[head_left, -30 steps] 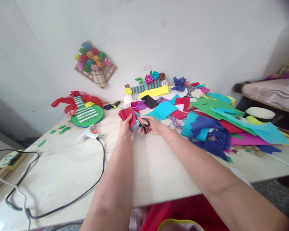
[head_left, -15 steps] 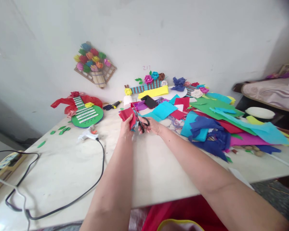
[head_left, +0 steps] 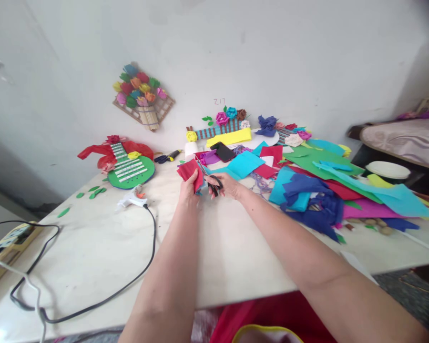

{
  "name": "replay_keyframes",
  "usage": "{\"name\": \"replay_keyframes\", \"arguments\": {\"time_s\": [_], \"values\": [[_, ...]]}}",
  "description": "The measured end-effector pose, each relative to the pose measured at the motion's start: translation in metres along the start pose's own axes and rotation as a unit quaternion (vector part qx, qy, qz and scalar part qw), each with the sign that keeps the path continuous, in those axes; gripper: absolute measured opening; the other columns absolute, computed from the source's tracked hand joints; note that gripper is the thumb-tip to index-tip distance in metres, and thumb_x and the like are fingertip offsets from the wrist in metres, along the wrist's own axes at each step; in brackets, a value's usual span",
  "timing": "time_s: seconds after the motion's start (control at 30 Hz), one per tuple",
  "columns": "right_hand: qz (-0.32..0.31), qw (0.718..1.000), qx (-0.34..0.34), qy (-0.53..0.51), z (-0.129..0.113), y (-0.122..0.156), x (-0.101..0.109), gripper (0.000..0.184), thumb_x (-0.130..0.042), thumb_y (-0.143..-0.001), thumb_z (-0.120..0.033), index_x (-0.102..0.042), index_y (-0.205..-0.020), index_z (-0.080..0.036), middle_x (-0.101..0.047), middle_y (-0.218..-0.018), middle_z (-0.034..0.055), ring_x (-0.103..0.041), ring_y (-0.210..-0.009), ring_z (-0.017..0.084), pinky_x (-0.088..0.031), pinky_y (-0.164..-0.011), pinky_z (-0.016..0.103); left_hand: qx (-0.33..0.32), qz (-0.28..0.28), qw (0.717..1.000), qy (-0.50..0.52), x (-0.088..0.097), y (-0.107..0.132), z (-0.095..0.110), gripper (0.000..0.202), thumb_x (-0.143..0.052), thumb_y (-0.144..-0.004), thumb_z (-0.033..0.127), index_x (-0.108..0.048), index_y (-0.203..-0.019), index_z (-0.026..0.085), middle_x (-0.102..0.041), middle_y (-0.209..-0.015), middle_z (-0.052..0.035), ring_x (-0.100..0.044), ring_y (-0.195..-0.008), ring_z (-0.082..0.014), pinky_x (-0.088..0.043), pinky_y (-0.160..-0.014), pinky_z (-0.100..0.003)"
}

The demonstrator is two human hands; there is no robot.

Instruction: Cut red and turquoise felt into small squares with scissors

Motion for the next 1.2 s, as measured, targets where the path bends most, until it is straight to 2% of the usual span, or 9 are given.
{"name": "replay_keyframes", "arguments": {"time_s": [0.17,0.4,0.5,0.6,0.67,0.8,0.87,1.07,1.2], "values": [[-0.049,0.997,-0.036,0.037,-0.002,0.003,0.016,0.038,-0.065,-0.070,-0.050,-0.058,-0.077,-0.013,-0.061,-0.053,0.0004,-0.052,-0.037,0.007,-0.025,-0.029,0.015,-0.055,0.040,0.998,0.006,0.002,0.002,0.005,0.015,-0.071,-0.067,0.014,-0.063,-0.079,0.012,-0.069,-0.073,-0.0043,-0.065,-0.062,-0.0130,-0.051,-0.063,-0.021],[-0.107,0.986,-0.105,0.066,-0.017,0.030,0.065,0.041,-0.067,-0.066,-0.044,-0.063,-0.088,-0.009,-0.056,-0.045,-0.0018,-0.044,-0.033,0.007,-0.032,-0.033,0.019,-0.078,0.074,0.994,-0.003,0.009,-0.001,0.009,0.013,-0.071,-0.066,0.013,-0.064,-0.076,0.012,-0.068,-0.073,-0.0044,-0.065,-0.062,-0.0133,-0.052,-0.063,-0.023],[-0.050,0.995,-0.048,0.067,-0.018,0.034,0.083,0.046,-0.067,-0.064,-0.048,-0.062,-0.090,-0.010,-0.055,-0.047,-0.0021,-0.044,-0.035,0.007,-0.031,-0.034,0.019,-0.082,0.081,0.993,-0.013,0.013,-0.003,0.011,0.015,-0.072,-0.065,0.013,-0.064,-0.077,0.012,-0.068,-0.074,-0.0050,-0.065,-0.062,-0.0147,-0.053,-0.064,-0.025],[0.075,0.988,-0.022,0.133,-0.010,0.028,0.096,0.044,-0.063,-0.067,-0.052,-0.064,-0.084,-0.011,-0.059,-0.055,0.0019,-0.048,-0.040,0.008,-0.028,-0.035,0.018,-0.079,0.066,0.995,-0.020,0.013,-0.002,0.012,0.017,-0.073,-0.063,0.013,-0.064,-0.078,0.012,-0.068,-0.072,-0.0053,-0.064,-0.060,-0.0152,-0.053,-0.061,-0.025],[0.152,0.955,-0.064,0.248,-0.001,0.022,0.098,0.043,-0.061,-0.068,-0.053,-0.066,-0.079,-0.011,-0.063,-0.060,0.0057,-0.053,-0.046,0.011,-0.031,-0.038,0.020,-0.073,0.053,0.996,-0.025,0.013,-0.002,0.013,0.017,-0.073,-0.063,0.014,-0.064,-0.078,0.011,-0.067,-0.070,-0.0054,-0.064,-0.058,-0.0154,-0.053,-0.060,-0.026],[0.216,0.796,-0.161,0.542,0.004,0.014,0.088,0.038,-0.064,-0.066,-0.049,-0.070,-0.079,-0.014,-0.069,-0.081,0.0138,-0.064,-0.077,0.024,-0.045,-0.057,0.027,-0.073,0.047,0.996,-0.026,0.014,-0.002,0.014,0.020,-0.074,-0.061,0.016,-0.064,-0.077,0.012,-0.068,-0.070,-0.0049,-0.063,-0.058,-0.0153,-0.053,-0.061,-0.027],[0.211,0.752,-0.175,0.599,0.002,0.012,0.081,0.037,-0.062,-0.069,-0.045,-0.071,-0.086,-0.013,-0.069,-0.092,0.0167,-0.063,-0.090,0.028,-0.047,-0.067,0.029,-0.073,0.039,0.996,-0.026,0.014,-0.003,0.014,0.022,-0.075,-0.060,0.017,-0.064,-0.079,0.012,-0.068,-0.071,-0.0050,-0.063,-0.058,-0.0150,-0.053,-0.061,-0.027],[0.171,0.726,-0.196,0.637,-0.002,0.009,0.067,0.035,-0.060,-0.069,-0.028,-0.069,-0.097,-0.009,-0.066,-0.099,0.0214,-0.063,-0.095,0.029,-0.047,-0.072,0.030,-0.069,0.010,0.997,-0.021,0.011,-0.002,0.014,0.025,-0.076,-0.059,0.020,-0.065,-0.081,0.013,-0.068,-0.072,-0.0042,-0.064,-0.061,-0.0149,-0.053,-0.064,-0.026],[0.164,0.722,-0.222,0.634,-0.002,0.010,0.068,0.037,-0.062,-0.065,-0.027,-0.069,-0.098,-0.011,-0.065,-0.103,0.0201,-0.062,-0.096,0.028,-0.047,-0.074,0.030,-0.060,-0.008,0.998,-0.018,0.009,0.001,0.014,0.025,-0.076,-0.059,0.020,-0.065,-0.080,0.012,-0.069,-0.071,-0.0044,-0.065,-0.062,-0.0159,-0.053,-0.070,-0.028]]}}
Point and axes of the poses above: each hand's wrist, its own y-axis away from the middle knuckle, its own x-axis out of the back of the hand, z = x × y, the point moved 4 cm from there along -y, towards the middle knuckle
